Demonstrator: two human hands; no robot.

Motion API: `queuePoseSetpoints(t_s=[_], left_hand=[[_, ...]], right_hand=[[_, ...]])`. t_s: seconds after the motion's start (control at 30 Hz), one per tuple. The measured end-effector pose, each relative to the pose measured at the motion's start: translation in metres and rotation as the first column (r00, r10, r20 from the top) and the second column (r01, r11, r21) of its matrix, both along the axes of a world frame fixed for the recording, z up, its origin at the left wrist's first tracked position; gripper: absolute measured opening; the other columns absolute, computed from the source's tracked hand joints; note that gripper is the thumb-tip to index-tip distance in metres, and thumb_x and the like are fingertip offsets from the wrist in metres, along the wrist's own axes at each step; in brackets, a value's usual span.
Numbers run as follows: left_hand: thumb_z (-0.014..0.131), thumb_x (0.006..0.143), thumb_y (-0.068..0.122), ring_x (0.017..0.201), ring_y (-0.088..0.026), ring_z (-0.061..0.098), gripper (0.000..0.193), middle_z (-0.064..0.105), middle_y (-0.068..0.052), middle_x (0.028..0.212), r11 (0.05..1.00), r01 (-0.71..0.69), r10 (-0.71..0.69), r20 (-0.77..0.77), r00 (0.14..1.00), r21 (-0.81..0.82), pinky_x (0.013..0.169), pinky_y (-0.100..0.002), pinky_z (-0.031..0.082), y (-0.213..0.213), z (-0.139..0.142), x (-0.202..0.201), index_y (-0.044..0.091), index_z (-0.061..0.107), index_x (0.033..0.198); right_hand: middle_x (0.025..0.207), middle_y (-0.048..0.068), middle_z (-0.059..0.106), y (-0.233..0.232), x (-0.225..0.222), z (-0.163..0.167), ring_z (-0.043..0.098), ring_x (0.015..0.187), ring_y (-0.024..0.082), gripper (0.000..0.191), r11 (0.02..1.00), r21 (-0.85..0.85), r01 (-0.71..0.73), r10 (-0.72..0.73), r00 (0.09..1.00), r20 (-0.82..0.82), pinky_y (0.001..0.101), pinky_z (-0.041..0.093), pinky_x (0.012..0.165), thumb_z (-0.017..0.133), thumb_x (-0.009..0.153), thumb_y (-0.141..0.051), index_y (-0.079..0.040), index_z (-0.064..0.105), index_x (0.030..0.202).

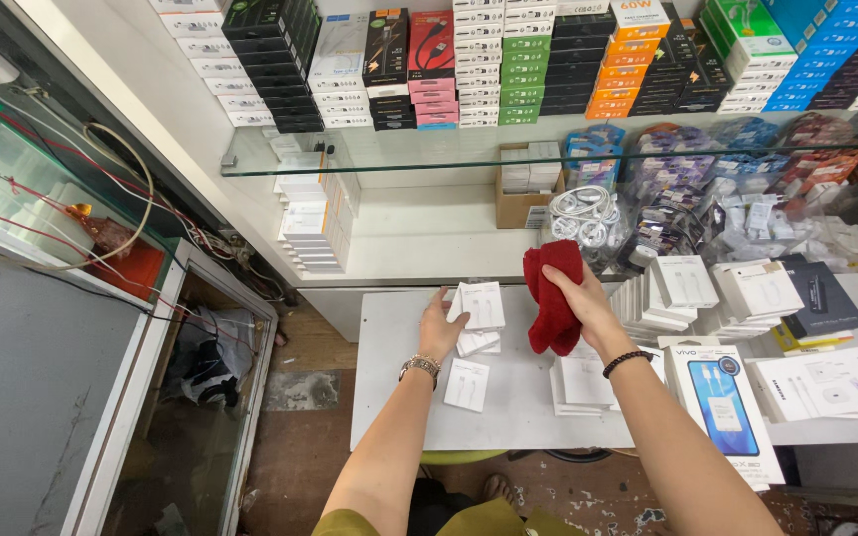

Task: The person wipes small white boxes with a red cloth, one at a time, then stacks them on a glass shelf. The person repeats this process for multiple boxes, handling each individually and placing them in a neat stack.

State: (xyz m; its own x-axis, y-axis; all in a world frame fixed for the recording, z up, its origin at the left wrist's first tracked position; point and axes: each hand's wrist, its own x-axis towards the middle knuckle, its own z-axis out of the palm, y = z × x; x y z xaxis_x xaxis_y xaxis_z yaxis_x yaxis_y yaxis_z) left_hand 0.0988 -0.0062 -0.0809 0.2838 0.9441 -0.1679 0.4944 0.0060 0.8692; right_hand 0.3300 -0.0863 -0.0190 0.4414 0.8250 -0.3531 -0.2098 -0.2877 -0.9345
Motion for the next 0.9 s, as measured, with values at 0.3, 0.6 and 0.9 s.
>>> queuePoseSetpoints(t_s=[0.3, 0.6, 0.9], left_hand=[[0.072, 0.089, 0.052, 0.146, -0.041, 0.038, 0.101, 0.031, -0.019, 0.162, 0.774, -0.179, 0.353, 0.179, 0.918, -0.607, 0.107, -0.058, 0.044, 0.005, -0.008, 0.000, 0.011, 0.015, 0.162], [0.073, 0.082, 0.053, 0.132, -0.035, 0.058, 0.104, 0.048, -0.015, 0.154, 0.811, 0.038, 0.097, 0.198, 0.975, -0.583, 0.091, -0.059, 0.060, -0.005, -0.002, 0.053, 0.015, 0.018, 0.162], [0.080, 0.093, 0.051, 0.131, -0.042, 0.045, 0.097, 0.041, -0.024, 0.150, 0.982, -0.190, 0.189, -0.032, 0.982, -0.025, 0.099, -0.059, 0.049, -0.025, -0.008, 0.123, 0.006, 0.023, 0.158]], right_hand=[[0.132, 0.006, 0.063, 0.014, 0.006, -0.011, 0.062, 0.115, 0.020, 0.067, 0.999, -0.023, 0.045, -0.048, 0.982, -0.180, 0.0384, 0.054, 0.092, 0.074, 0.085, -0.040, -0.017, 0.052, 0.144], [0.130, 0.007, 0.064, 0.002, 0.037, -0.007, 0.064, 0.111, 0.020, 0.065, 0.992, 0.008, 0.122, -0.118, 0.972, -0.203, 0.0368, 0.056, 0.089, 0.075, 0.086, -0.038, -0.015, 0.052, 0.143], [0.111, 0.014, 0.066, -0.022, 0.085, 0.006, 0.068, 0.082, 0.026, 0.055, 0.963, 0.121, 0.242, -0.217, 0.958, -0.189, 0.0410, 0.058, 0.064, 0.071, 0.091, -0.035, -0.012, 0.052, 0.138]])
